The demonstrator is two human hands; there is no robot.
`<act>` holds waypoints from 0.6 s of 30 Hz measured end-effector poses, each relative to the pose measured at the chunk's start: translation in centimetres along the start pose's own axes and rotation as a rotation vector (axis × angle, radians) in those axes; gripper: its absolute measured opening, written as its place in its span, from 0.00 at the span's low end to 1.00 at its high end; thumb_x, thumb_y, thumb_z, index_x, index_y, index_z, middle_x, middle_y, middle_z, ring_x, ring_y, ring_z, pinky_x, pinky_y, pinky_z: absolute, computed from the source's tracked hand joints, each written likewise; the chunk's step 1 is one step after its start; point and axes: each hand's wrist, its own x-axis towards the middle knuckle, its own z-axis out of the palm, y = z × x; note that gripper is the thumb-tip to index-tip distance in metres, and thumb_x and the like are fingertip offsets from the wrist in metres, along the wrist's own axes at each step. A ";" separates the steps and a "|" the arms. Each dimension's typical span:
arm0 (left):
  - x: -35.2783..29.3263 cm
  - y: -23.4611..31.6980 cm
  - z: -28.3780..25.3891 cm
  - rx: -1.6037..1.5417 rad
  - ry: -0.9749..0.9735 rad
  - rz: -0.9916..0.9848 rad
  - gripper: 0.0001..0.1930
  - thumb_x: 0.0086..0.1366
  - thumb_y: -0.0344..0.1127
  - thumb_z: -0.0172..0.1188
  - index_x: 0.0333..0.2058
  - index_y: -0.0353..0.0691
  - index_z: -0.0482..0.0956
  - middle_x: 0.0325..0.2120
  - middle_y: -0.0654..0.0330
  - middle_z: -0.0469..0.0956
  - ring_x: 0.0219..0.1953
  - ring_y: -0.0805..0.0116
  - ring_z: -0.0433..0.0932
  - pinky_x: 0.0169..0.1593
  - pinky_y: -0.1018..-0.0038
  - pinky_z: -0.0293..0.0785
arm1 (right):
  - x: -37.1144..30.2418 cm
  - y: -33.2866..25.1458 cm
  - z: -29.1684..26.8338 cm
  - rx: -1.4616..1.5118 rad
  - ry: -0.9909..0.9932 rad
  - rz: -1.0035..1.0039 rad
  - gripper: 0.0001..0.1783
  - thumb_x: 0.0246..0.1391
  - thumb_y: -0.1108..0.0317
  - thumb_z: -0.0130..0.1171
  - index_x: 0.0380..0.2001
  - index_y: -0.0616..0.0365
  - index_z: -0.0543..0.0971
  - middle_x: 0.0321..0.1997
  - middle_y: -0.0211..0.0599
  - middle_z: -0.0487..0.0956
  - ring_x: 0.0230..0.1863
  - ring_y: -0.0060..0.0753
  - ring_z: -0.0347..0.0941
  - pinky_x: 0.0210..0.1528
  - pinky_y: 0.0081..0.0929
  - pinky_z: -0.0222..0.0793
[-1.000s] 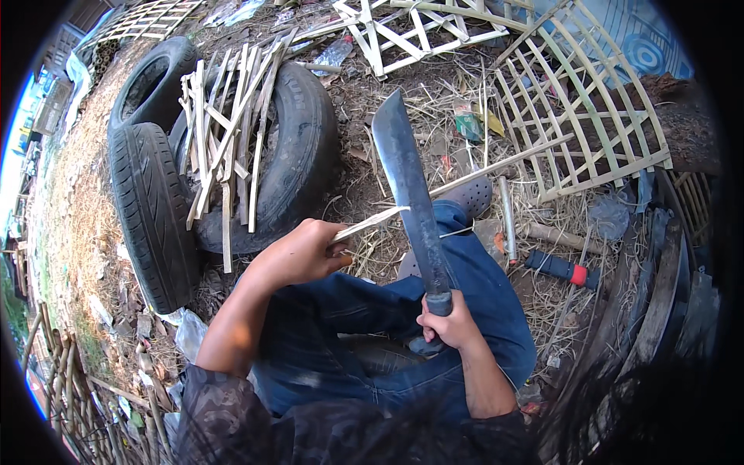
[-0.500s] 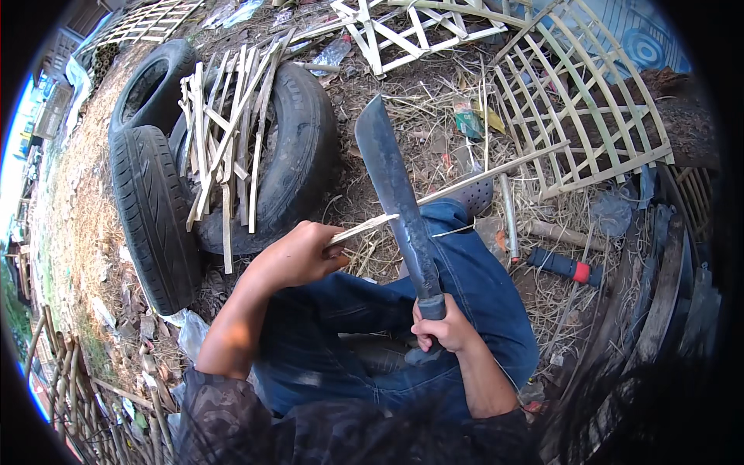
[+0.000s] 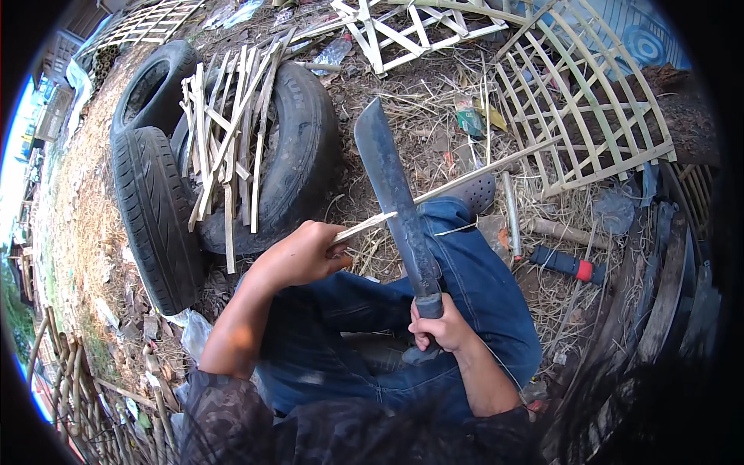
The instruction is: The person shaves a piece of wood using a machete while sitting on the ground.
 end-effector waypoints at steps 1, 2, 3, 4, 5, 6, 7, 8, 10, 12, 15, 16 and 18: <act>0.0 0.1 0.1 -0.005 0.001 -0.001 0.13 0.52 0.29 0.67 0.25 0.30 0.69 0.15 0.53 0.67 0.18 0.61 0.64 0.27 0.65 0.65 | 0.2 0.0 -0.3 0.004 -0.001 -0.003 0.11 0.41 0.84 0.57 0.22 0.60 0.66 0.14 0.34 0.66 0.12 0.25 0.66 0.16 0.28 0.66; 0.1 0.4 -0.2 -0.019 0.002 0.009 0.13 0.53 0.30 0.67 0.25 0.30 0.69 0.15 0.53 0.67 0.18 0.62 0.64 0.27 0.65 0.66 | 0.1 -0.2 -0.7 0.057 -0.051 0.005 0.10 0.42 0.83 0.57 0.22 0.60 0.67 0.15 0.33 0.67 0.12 0.24 0.66 0.16 0.27 0.66; 0.1 0.3 -0.3 -0.020 0.003 0.012 0.13 0.53 0.30 0.67 0.25 0.30 0.69 0.15 0.53 0.67 0.18 0.62 0.64 0.27 0.65 0.66 | 0.0 -0.5 -0.8 0.111 -0.101 0.013 0.10 0.43 0.82 0.57 0.22 0.59 0.67 0.15 0.32 0.67 0.13 0.23 0.66 0.16 0.26 0.66; 0.1 -0.1 -0.4 -0.012 0.014 0.028 0.14 0.53 0.30 0.67 0.24 0.30 0.69 0.15 0.54 0.66 0.19 0.63 0.64 0.27 0.65 0.65 | -0.2 -0.6 -0.6 0.108 -0.099 0.011 0.10 0.43 0.82 0.57 0.22 0.59 0.67 0.15 0.32 0.67 0.13 0.23 0.66 0.16 0.26 0.66; 0.2 -0.4 -0.3 -0.008 0.023 0.045 0.14 0.53 0.30 0.66 0.24 0.30 0.68 0.14 0.54 0.66 0.19 0.64 0.63 0.27 0.65 0.65 | -0.3 -0.6 -0.6 0.295 -0.239 0.032 0.10 0.43 0.83 0.57 0.22 0.59 0.66 0.15 0.32 0.67 0.12 0.23 0.66 0.16 0.27 0.66; 0.2 -0.4 -0.5 -0.012 0.025 0.048 0.14 0.53 0.30 0.66 0.24 0.30 0.68 0.14 0.54 0.66 0.19 0.64 0.63 0.27 0.65 0.65 | -0.4 -0.7 -0.5 0.483 -0.378 0.053 0.11 0.43 0.83 0.57 0.23 0.59 0.66 0.15 0.33 0.67 0.12 0.23 0.65 0.16 0.27 0.67; 0.2 -0.2 -0.7 0.019 0.006 0.022 0.13 0.52 0.30 0.67 0.24 0.30 0.69 0.16 0.51 0.69 0.19 0.57 0.66 0.28 0.64 0.66 | -0.5 -0.9 -0.3 0.478 -0.375 0.054 0.11 0.43 0.83 0.57 0.23 0.59 0.66 0.15 0.33 0.67 0.12 0.23 0.65 0.16 0.27 0.67; 0.1 -0.2 -0.9 0.057 -0.015 -0.011 0.13 0.52 0.31 0.67 0.25 0.30 0.70 0.17 0.48 0.71 0.20 0.51 0.69 0.29 0.62 0.68 | -0.3 -1.0 -0.1 0.404 -0.235 -0.041 0.11 0.43 0.83 0.57 0.23 0.59 0.66 0.15 0.33 0.67 0.12 0.23 0.65 0.16 0.27 0.67; 0.0 0.2 -0.5 0.012 0.014 0.009 0.14 0.53 0.31 0.67 0.24 0.31 0.68 0.15 0.52 0.68 0.19 0.58 0.65 0.27 0.64 0.66 | 0.1 -0.8 0.1 0.178 0.031 -0.152 0.11 0.43 0.84 0.56 0.23 0.59 0.66 0.15 0.33 0.67 0.12 0.24 0.65 0.16 0.27 0.67; 0.3 1.0 0.0 -0.046 0.019 0.010 0.15 0.53 0.30 0.67 0.22 0.32 0.66 0.14 0.56 0.64 0.19 0.66 0.60 0.26 0.66 0.63 | -0.1 -0.7 0.1 0.010 0.061 -0.103 0.11 0.43 0.84 0.56 0.23 0.59 0.66 0.15 0.32 0.67 0.12 0.24 0.65 0.16 0.27 0.67; 0.0 0.1 -0.2 -0.024 -0.025 0.004 0.15 0.53 0.30 0.67 0.22 0.33 0.66 0.14 0.56 0.65 0.19 0.66 0.60 0.26 0.66 0.63 | -0.2 -0.4 -0.2 -0.078 0.007 -0.038 0.11 0.43 0.83 0.57 0.22 0.59 0.66 0.15 0.32 0.67 0.12 0.23 0.66 0.16 0.26 0.66; 0.0 0.1 -0.2 -0.019 -0.026 0.003 0.15 0.53 0.30 0.67 0.22 0.33 0.66 0.14 0.56 0.65 0.19 0.66 0.60 0.26 0.66 0.63 | -0.1 -0.5 -0.7 0.060 -0.089 0.003 0.11 0.42 0.83 0.57 0.23 0.59 0.66 0.15 0.32 0.66 0.12 0.23 0.65 0.16 0.26 0.65; 0.3 0.1 0.0 0.008 0.021 0.030 0.15 0.53 0.30 0.67 0.22 0.33 0.66 0.14 0.55 0.65 0.19 0.66 0.60 0.26 0.67 0.64 | -0.1 -0.3 -1.1 0.343 -0.318 0.053 0.11 0.42 0.82 0.55 0.25 0.58 0.65 0.16 0.33 0.65 0.11 0.24 0.64 0.15 0.27 0.65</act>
